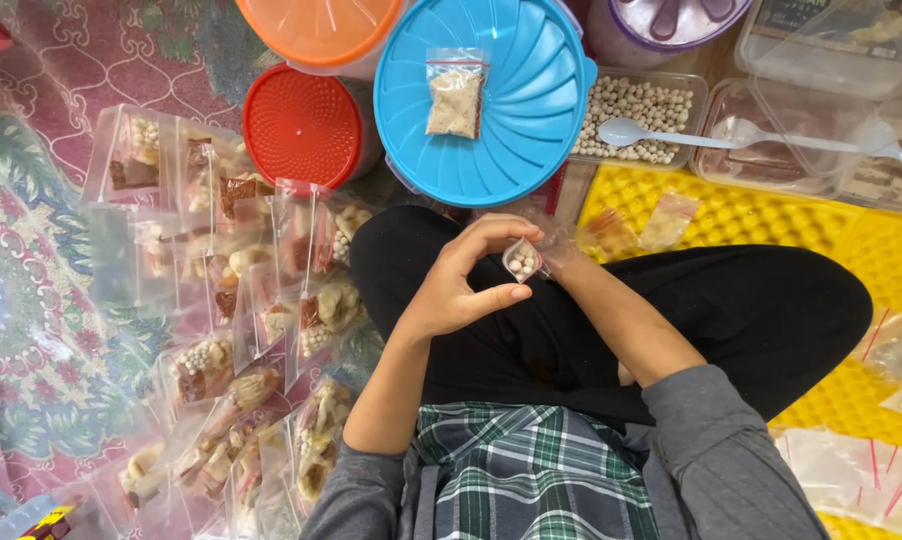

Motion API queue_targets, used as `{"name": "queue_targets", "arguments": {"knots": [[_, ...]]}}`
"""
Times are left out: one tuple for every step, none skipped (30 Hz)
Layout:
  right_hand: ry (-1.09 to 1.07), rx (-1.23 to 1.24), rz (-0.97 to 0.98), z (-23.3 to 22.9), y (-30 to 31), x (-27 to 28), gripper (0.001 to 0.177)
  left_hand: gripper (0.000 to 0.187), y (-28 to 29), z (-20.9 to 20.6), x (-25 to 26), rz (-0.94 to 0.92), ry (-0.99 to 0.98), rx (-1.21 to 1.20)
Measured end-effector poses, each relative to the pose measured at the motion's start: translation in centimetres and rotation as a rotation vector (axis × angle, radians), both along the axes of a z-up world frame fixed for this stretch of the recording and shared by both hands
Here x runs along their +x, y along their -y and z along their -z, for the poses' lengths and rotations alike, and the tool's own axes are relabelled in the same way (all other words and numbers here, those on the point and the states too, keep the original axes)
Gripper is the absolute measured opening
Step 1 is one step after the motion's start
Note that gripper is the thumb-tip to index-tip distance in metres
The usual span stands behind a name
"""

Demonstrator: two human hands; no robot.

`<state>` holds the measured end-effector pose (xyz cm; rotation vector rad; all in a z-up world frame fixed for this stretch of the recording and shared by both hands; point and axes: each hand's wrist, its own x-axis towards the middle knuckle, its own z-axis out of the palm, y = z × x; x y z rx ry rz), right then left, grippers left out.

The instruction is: Packaging various food items like beans and snacks into small plastic bags while sitting on the floor.

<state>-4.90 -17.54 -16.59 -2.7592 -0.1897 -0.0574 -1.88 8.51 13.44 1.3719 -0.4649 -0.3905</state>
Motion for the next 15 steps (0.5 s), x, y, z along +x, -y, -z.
{"name": "queue_targets", "arguments": {"knots": [[-0.010, 0.006, 0.014, 1.5, 0.7, -0.1, 0.026, 0.055, 0.2, 0.3, 0.0, 0.011, -0.006, 0.018], [-0.022, 0.013, 0.029, 3.1, 1.4, -0.4, 0.027, 0.055, 0.4, 0.6, 0.0, 0.023, -0.015, 0.035], [-0.034, 0.019, 0.044, 4.4, 2.2, -0.8, 0.028, 0.055, 0.7, 0.7, 0.1, 0.026, -0.016, 0.031], [-0.046, 0.026, 0.058, 5.8, 2.9, -1.1, 0.029, 0.055, 1.0, 0.9, 0.2, 0.035, -0.014, 0.043], [-0.057, 0.033, 0.071, 7.2, 3.5, -1.4, 0.029, 0.055, 1.2, 0.9, 0.2, 0.043, -0.012, 0.055], [-0.065, 0.039, 0.083, 8.1, 4.2, -1.3, 0.030, 0.055, 1.7, 1.1, 0.3, 0.043, -0.009, 0.051], [-0.073, 0.045, 0.095, 9.0, 4.9, -1.3, 0.031, 0.053, 2.1, 1.1, 0.4, 0.049, -0.016, 0.057], [-0.081, 0.052, 0.107, 9.9, 5.6, -1.2, 0.032, 0.052, 2.6, 1.2, 0.5, 0.054, -0.024, 0.064], [-0.089, 0.059, 0.119, 15.2, 9.6, -4.6, 0.033, 0.052, 3.4, 1.3, 0.9, 0.054, -0.021, 0.060], [-0.097, 0.067, 0.134, 20.0, 12.1, -4.4, 0.034, 0.051, 4.2, 1.5, 1.2, 0.080, -0.089, 0.094], [-0.106, 0.075, 0.149, 24.5, 10.0, -2.5, 0.035, 0.050, 5.0, 1.6, 1.5, 0.105, -0.157, 0.129], [-0.102, 0.074, 0.151, 15.2, 11.4, -4.4, 0.035, 0.050, 5.8, 2.5, 1.8, 0.107, -0.153, 0.128], [0.059, 0.026, 0.121, 4.2, 8.6, -2.1, 0.024, 0.051, 6.7, 3.4, 2.0, 0.113, -0.162, 0.142], [0.219, -0.022, 0.090, -9.6, 4.4, 5.3, 0.014, 0.052, 7.6, 4.3, 2.4, 0.120, -0.171, 0.156], [0.224, -0.023, 0.093, -10.8, 5.1, 5.7, 0.014, 0.052, 8.1, 4.8, 2.6, 0.122, -0.166, 0.156]]}}
